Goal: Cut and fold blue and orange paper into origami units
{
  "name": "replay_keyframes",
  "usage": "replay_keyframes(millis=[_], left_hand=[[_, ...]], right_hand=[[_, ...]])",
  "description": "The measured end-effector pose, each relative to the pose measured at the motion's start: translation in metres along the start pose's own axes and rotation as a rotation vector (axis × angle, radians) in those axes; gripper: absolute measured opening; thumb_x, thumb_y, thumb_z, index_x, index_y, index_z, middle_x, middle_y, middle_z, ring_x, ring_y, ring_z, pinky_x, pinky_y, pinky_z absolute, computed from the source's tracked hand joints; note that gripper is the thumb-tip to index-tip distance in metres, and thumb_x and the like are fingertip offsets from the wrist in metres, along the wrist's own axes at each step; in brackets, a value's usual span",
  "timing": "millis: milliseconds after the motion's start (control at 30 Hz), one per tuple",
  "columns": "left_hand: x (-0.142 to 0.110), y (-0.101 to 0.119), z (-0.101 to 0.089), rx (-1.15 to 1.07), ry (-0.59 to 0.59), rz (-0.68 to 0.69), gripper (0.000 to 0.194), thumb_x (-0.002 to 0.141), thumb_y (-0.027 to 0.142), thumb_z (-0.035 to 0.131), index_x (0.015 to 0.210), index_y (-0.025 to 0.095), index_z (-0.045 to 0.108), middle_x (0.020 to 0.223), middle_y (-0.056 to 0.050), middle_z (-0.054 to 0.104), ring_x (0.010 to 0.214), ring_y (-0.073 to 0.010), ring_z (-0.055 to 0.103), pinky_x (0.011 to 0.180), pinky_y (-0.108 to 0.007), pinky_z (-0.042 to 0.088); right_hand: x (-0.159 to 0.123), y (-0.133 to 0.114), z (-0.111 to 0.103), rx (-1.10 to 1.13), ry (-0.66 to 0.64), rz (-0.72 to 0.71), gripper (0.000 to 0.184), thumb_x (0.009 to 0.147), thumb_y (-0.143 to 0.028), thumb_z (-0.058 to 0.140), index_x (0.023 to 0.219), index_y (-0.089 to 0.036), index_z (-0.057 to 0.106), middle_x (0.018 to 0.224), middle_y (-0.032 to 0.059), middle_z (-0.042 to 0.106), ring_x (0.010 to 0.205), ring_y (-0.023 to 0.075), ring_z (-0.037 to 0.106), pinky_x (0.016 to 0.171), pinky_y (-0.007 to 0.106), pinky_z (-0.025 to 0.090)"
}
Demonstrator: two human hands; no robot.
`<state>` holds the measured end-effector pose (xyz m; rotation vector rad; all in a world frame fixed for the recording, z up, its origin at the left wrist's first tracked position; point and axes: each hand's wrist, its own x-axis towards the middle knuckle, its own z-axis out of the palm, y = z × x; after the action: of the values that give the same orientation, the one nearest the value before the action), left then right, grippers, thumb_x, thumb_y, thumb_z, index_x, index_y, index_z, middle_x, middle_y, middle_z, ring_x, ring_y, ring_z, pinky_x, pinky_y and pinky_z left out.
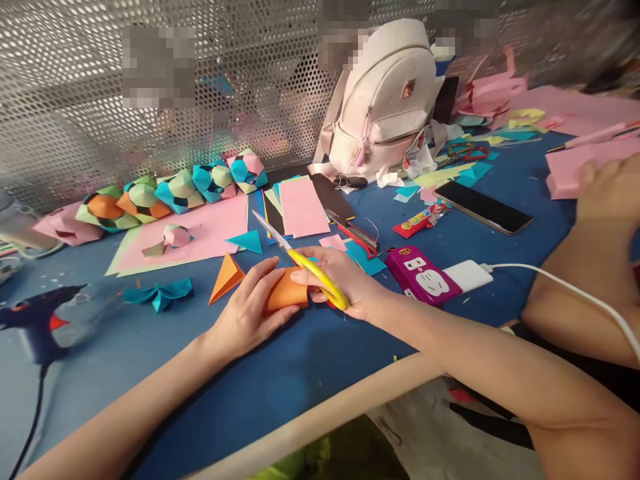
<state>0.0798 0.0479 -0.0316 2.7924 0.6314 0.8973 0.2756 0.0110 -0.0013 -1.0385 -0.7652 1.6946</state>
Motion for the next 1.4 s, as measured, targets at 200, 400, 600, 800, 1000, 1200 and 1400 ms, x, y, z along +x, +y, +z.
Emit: replay_keyframes(millis=[200, 400, 600, 800, 1000, 1200, 1400], left_hand=[[-0.001, 0.004, 0.006, -0.551, 0.126, -0.408, 0.064, 0.082, 0.039, 0.067, 0.138, 0.029, 0.036, 0.152, -0.015, 0.032, 0.137, -0.033, 0.037, 0.099, -0.047, 0.048], [0.01, 0.009, 0.002, -1.043, 0.092, -0.956, 0.044, 0.073, 0.031, 0.075, 0.111, 0.018, 0.057, 0.09, -0.004, 0.068, 0.085, -0.0181, 0.066, 0.077, -0.031, 0.052], [0.014, 0.002, -0.018, -1.043, 0.277, -1.051, 0.034, 0.066, 0.023, 0.076, 0.096, 0.02, 0.06, 0.084, -0.001, 0.069, 0.082, -0.0179, 0.066, 0.072, -0.027, 0.05], [0.012, 0.004, -0.023, -1.13, 0.247, -1.043, 0.032, 0.065, 0.022, 0.077, 0.093, 0.021, 0.061, 0.088, -0.001, 0.07, 0.08, -0.0165, 0.066, 0.068, -0.025, 0.049], [0.011, 0.012, -0.017, -1.101, 0.152, -1.026, 0.034, 0.067, 0.027, 0.076, 0.097, 0.019, 0.063, 0.093, -0.004, 0.071, 0.085, -0.0186, 0.065, 0.071, -0.027, 0.048], [0.009, 0.017, -0.014, -0.929, -0.024, -0.867, 0.032, 0.069, 0.026, 0.071, 0.1, 0.018, 0.066, 0.092, -0.004, 0.068, 0.087, -0.0204, 0.061, 0.077, -0.032, 0.047], [0.009, 0.011, -0.013, -1.064, 0.084, -0.995, 0.033, 0.073, 0.03, 0.071, 0.103, 0.017, 0.066, 0.082, -0.002, 0.063, 0.075, -0.0157, 0.06, 0.063, -0.025, 0.049]], right_hand=[[0.003, -0.001, -0.016, 0.022, 0.111, -0.107, 0.034, 0.06, -0.019, 0.071, 0.087, -0.019, 0.051, 0.057, -0.0101, 0.041, 0.044, 0.0027, 0.034, 0.039, 0.016, 0.024], [0.008, -0.001, -0.024, -0.094, 0.134, -0.145, 0.041, 0.061, -0.026, 0.074, 0.094, -0.021, 0.051, 0.063, -0.0087, 0.045, 0.047, 0.0048, 0.037, 0.042, 0.019, 0.029], [0.009, -0.002, -0.042, -1.151, 0.329, -0.511, 0.033, 0.078, -0.017, 0.062, 0.11, -0.017, 0.056, 0.099, 0.0092, 0.065, 0.089, 0.0225, 0.062, 0.074, 0.034, 0.049], [-0.007, 0.0, -0.046, -1.823, 0.331, -0.318, 0.041, 0.084, -0.014, 0.052, 0.125, -0.005, 0.055, 0.102, 0.0227, 0.063, 0.094, 0.0359, 0.062, 0.073, 0.043, 0.05], [-0.01, -0.005, -0.041, -1.645, 0.466, -0.61, 0.03, 0.089, -0.023, 0.045, 0.098, -0.009, 0.069, 0.093, 0.0191, 0.065, 0.097, 0.0324, 0.059, 0.085, 0.047, 0.048], [0.001, 0.001, -0.028, -0.694, 0.057, -0.422, 0.037, 0.075, -0.043, 0.068, 0.101, -0.017, 0.064, 0.096, 0.0069, 0.069, 0.088, 0.0185, 0.064, 0.078, 0.034, 0.052], [0.004, 0.002, -0.029, -0.377, 0.131, -0.309, 0.029, 0.062, -0.036, 0.077, 0.079, -0.017, 0.063, 0.079, 0.0023, 0.069, 0.075, 0.016, 0.064, 0.072, 0.032, 0.052]])
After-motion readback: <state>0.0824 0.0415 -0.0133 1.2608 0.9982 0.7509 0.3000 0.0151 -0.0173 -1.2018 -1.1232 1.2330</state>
